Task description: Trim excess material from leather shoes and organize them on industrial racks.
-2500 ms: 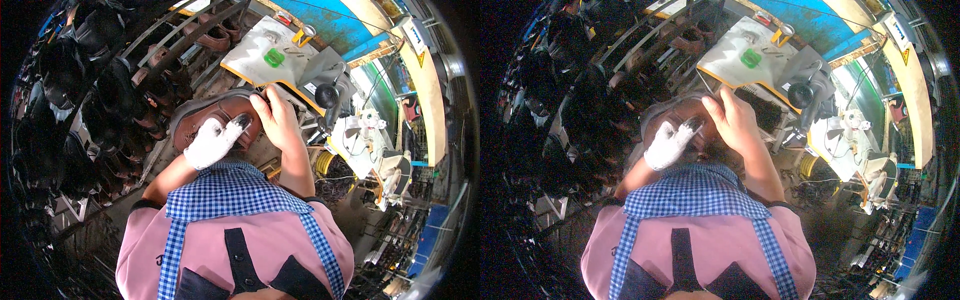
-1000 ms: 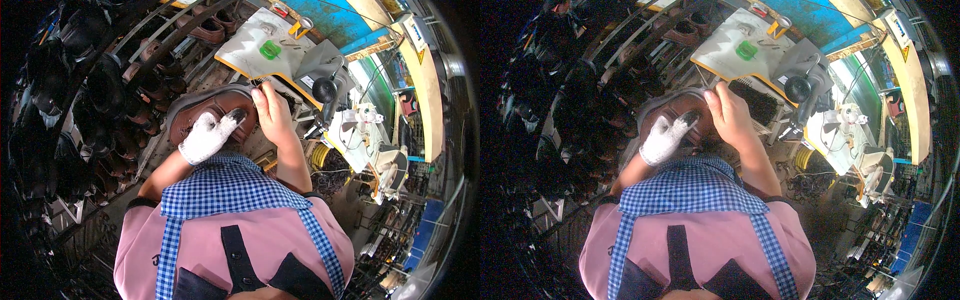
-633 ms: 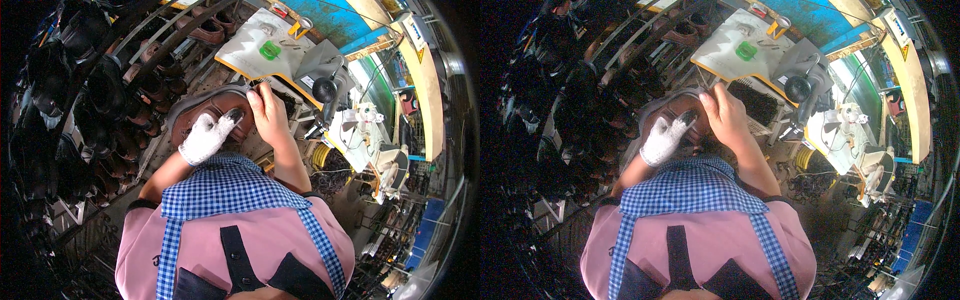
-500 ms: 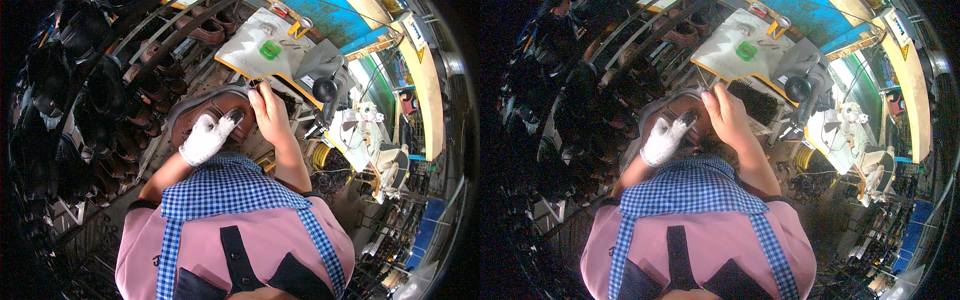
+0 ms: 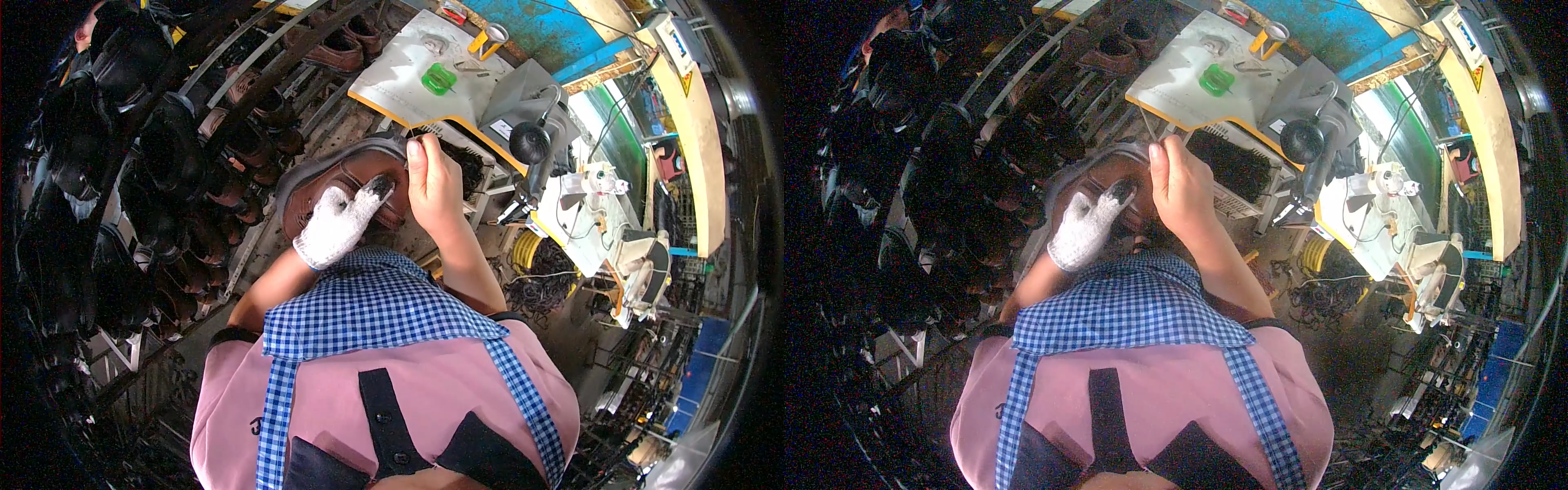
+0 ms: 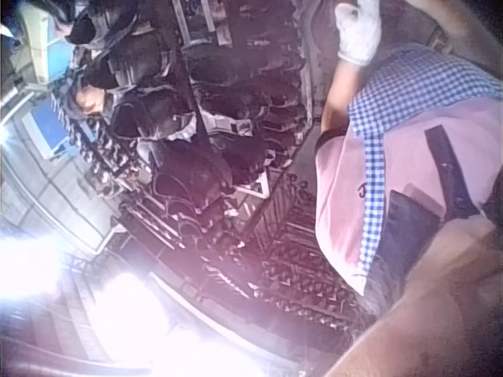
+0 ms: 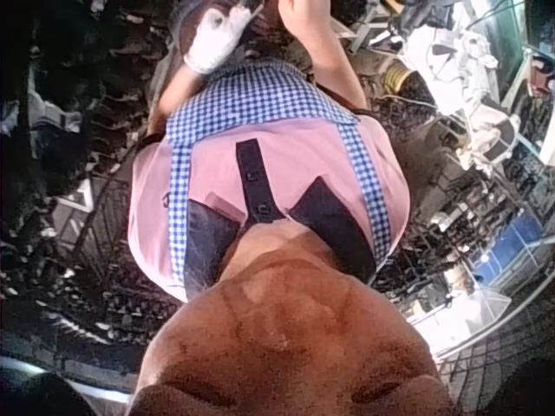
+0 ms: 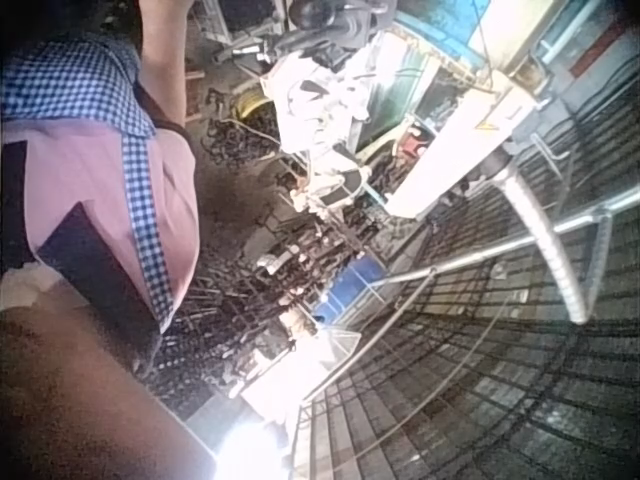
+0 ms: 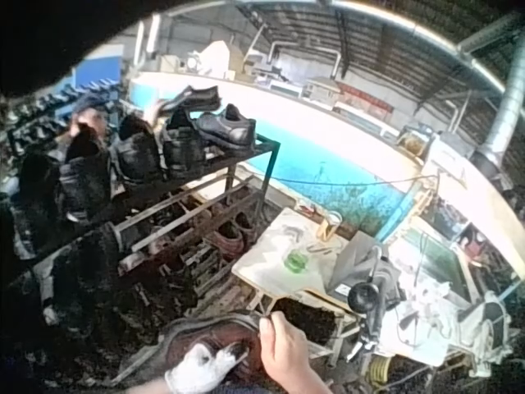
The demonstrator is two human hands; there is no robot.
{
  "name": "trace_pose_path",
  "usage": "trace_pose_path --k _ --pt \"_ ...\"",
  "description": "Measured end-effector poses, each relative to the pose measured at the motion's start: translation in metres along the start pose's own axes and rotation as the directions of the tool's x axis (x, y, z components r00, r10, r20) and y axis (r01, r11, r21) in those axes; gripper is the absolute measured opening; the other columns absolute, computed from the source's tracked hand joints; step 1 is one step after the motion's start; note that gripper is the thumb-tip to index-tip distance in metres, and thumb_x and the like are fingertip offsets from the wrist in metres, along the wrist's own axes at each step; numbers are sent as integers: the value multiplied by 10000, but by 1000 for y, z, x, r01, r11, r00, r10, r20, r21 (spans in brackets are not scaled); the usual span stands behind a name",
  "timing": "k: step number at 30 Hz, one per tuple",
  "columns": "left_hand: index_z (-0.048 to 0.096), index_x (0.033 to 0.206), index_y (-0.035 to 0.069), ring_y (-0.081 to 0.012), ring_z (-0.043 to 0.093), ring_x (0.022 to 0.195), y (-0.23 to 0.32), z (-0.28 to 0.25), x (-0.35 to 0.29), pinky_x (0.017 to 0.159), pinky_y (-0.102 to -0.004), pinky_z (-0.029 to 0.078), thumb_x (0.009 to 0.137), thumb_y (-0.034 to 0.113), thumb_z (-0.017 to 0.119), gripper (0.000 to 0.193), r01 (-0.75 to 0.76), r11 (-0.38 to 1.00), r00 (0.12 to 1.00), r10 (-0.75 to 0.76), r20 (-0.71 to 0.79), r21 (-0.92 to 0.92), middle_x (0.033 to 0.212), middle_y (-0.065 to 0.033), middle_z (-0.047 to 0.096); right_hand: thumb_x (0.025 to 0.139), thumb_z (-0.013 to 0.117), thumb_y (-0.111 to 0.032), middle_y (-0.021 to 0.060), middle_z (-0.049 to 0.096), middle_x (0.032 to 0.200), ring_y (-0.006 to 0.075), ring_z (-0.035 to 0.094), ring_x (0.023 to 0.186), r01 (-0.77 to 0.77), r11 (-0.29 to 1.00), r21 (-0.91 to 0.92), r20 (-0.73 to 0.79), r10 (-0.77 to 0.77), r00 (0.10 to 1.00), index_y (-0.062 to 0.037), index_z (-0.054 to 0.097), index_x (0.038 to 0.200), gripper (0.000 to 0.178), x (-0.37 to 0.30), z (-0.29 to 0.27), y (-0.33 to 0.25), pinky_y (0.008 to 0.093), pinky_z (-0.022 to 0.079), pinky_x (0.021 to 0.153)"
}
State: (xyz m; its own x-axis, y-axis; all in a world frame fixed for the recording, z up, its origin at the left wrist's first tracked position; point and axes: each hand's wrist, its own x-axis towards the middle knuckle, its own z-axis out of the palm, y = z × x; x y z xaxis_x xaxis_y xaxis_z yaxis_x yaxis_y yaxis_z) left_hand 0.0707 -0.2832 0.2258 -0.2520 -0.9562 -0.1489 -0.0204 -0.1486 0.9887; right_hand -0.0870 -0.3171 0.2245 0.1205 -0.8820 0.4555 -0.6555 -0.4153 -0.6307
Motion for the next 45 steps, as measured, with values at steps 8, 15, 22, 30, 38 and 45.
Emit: trace_pose_path --k 8,15,22,30,38,45 --pt "563 1128 4 -166 580 914 1 -3 1 799 -307 472 898 210 524 312 69 992 997 -73 33 107 1037 -101 615 911 472 -200 164 519 591 381 536 553 8 999 -42 10 -8 1000 -36 435 780 212 3 -3 2 449 399 476" --pt "524 1172 4 -146 585 862 -1 -4 0 751 -286 480 908 220 514 341 142 989 988 -140 66 -33 1026 -96 614 904 503 -264 194 547 660 405 552 625 -38 995 96 122 26 992 -28 427 833 257 5 -12 -2 448 415 521" --pt "523 1174 4 -170 567 973 3 -3 1 834 -306 462 902 195 521 333 93 996 994 -93 57 6 1085 -110 597 935 430 -269 210 556 719 431 548 687 -194 967 167 226 154 962 -22 423 910 248 1 -14 2 463 413 571" --pt "551 1133 -13 -169 562 996 4 -1 3 848 -308 455 901 187 528 307 173 985 984 -174 32 16 1084 -111 600 944 397 -241 199 545 714 399 546 660 -99 970 221 17 98 995 -21 450 941 226 -5 4 1 433 417 571" --pt "552 1126 -7 -147 577 916 10 0 4 799 -292 463 889 222 548 330 -25 990 998 16 -60 -140 1038 -101 615 926 442 -235 193 564 749 379 566 654 -5 980 197 -61 17 998 -17 483 966 226 -3 6 11 413 439 571" --pt "566 1101 6 -88 521 521 -7 -5 4 417 -222 383 904 293 515 352 44 987 999 -48 -19 -157 700 -39 608 634 766 -130 26 525 720 163 551 527 406 912 -62 25 -406 914 -132 615 1034 428 11 -38 12 278 448 450"
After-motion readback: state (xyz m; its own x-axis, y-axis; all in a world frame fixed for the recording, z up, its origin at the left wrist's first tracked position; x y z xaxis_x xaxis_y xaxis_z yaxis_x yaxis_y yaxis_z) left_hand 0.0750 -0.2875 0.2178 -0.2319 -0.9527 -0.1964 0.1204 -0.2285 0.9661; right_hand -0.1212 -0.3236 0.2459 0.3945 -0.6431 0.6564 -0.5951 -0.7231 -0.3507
